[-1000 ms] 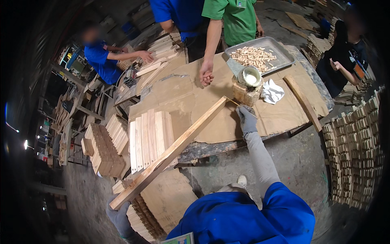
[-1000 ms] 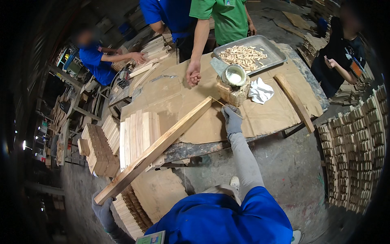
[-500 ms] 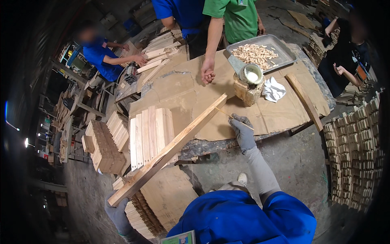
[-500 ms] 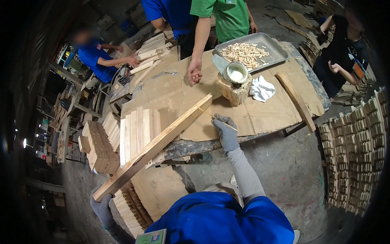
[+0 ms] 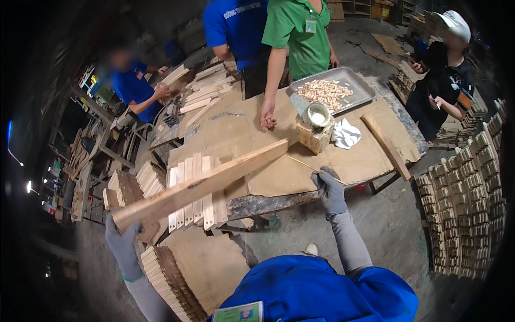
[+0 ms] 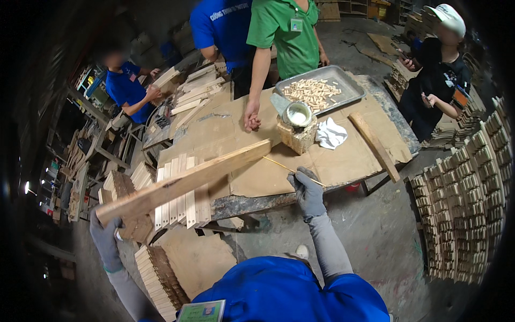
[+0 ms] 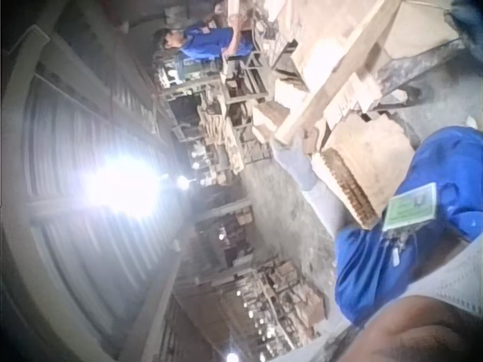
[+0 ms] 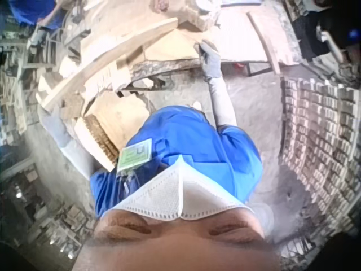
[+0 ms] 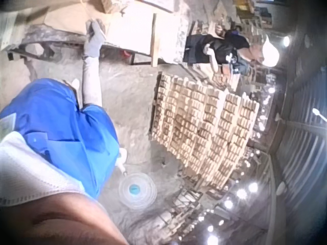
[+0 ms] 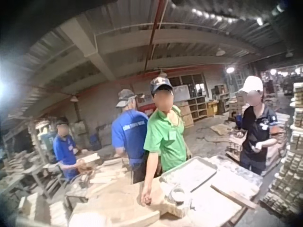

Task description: The person applies glue into holes of wooden blocks using a brush and then inserts small wooden dowels. The person repeats this process on multiple blocks at a workbench in a workshop.

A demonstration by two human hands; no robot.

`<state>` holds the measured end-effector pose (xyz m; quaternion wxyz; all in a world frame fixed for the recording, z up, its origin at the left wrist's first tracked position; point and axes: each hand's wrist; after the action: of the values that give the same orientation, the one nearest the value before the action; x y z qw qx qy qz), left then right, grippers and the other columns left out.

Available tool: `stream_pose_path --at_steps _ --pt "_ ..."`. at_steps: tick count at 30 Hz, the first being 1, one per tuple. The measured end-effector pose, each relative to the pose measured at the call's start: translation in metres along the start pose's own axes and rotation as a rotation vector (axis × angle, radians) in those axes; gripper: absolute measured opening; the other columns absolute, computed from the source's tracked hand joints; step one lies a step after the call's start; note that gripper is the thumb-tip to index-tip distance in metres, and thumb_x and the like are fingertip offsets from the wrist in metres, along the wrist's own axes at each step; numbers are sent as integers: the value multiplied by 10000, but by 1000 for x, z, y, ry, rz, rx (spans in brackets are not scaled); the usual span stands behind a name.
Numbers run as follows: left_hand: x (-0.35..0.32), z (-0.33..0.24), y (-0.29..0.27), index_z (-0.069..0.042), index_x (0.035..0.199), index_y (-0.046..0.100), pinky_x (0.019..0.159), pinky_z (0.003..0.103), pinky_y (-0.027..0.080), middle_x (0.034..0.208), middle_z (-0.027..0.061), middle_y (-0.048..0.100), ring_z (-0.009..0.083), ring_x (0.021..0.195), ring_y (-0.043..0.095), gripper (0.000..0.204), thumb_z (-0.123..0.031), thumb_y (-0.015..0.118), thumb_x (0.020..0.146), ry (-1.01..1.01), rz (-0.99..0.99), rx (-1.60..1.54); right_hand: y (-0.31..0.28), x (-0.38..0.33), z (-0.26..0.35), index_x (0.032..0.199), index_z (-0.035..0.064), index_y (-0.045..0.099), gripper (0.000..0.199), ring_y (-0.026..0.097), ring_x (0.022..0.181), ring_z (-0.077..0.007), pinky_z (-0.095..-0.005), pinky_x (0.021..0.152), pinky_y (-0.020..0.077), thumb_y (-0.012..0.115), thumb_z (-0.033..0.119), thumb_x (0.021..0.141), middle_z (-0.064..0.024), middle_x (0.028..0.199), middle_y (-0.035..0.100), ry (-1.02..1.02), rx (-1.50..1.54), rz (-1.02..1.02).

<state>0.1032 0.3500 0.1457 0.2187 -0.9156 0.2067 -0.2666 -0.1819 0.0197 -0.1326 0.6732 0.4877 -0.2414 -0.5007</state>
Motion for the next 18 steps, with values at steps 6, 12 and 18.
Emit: stream_pose_path --at_steps 6,12,18 --pt "59 -26 29 32 1168 493 634 236 485 1019 84 582 130 828 582 401 -34 621 793 197 -107 -283 -18 -32 60 1082 -16 566 262 649 842 -259 -345 778 567 604 7 824 -107 927 625 -93 -38 -84" --pt "112 -45 54 43 1168 525 755 241 479 1038 86 600 131 907 578 378 -86 618 825 508 -90 -280 -83 -50 109 1103 -7 571 270 627 875 -203 -310 762 551 615 32 839 -158 1122 574 -334 -278 -71" --pt "143 -79 71 26 1143 551 784 224 469 1034 67 606 110 902 577 345 -92 625 828 281 39 -494 -62 -78 159 1097 21 579 243 645 769 -193 -295 689 560 597 73 860 -82 853 643 -283 -123 -141"
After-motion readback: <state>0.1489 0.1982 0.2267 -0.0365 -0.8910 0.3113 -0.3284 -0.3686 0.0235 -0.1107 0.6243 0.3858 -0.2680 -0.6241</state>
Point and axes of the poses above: each hand's wrist, its own x-axis towards the middle knuckle, its own y-axis out of the palm, z = x × y
